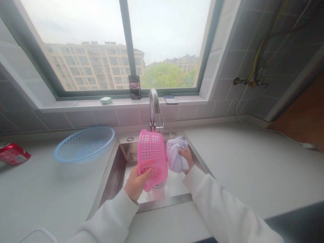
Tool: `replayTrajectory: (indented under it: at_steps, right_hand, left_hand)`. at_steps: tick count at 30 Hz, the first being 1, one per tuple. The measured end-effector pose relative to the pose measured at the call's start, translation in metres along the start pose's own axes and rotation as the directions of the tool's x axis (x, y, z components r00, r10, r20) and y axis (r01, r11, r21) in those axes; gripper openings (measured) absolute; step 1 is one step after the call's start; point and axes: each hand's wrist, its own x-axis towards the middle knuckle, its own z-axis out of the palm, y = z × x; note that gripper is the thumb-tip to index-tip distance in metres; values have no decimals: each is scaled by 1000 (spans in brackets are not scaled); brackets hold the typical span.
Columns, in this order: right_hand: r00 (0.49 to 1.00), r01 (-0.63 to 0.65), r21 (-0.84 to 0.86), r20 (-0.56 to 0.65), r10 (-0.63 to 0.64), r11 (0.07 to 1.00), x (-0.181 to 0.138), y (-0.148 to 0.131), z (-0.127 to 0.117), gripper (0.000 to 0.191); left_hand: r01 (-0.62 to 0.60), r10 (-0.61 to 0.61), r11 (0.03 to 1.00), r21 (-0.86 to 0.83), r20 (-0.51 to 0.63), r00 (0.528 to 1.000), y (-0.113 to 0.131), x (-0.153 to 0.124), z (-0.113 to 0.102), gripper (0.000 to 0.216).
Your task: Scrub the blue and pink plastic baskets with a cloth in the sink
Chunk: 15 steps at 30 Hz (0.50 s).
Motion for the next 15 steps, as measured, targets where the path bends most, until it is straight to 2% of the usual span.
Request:
replayTrajectory:
  at_steps: [3,5,9,11,13,15]
  right_hand:
    - [1000,7,-52,-28,-9,999,-4,-6,0,24]
    - [999,42,-129,-3,-43,991,-7,-10,3,18]
    - [981,136,-156,159,-111,978,-15,-16,9,13]
    - [967,179,-153,210,-145,972,-18,-18,10,15]
    - [970,194,-169,182,-163,966,-17,-19,9,17]
    - [985,158,-198,97,-142,967,-11,-19,6,16]
  left_hand:
    - [28,-26,998,-54,30,999,1,-2,1,50]
    - [30,-28,994,-104,15,999,3,-3,1,50]
    - [-9,1,988,-157,-48,999,5,-1,2,47]
    - [-2,-3,989,-147,-37,999,5,1,2,45]
    - [42,-41,991,-126,5,999,6,2,2,43]
    - [93,-86,990,-110,60,994,8,1,2,42]
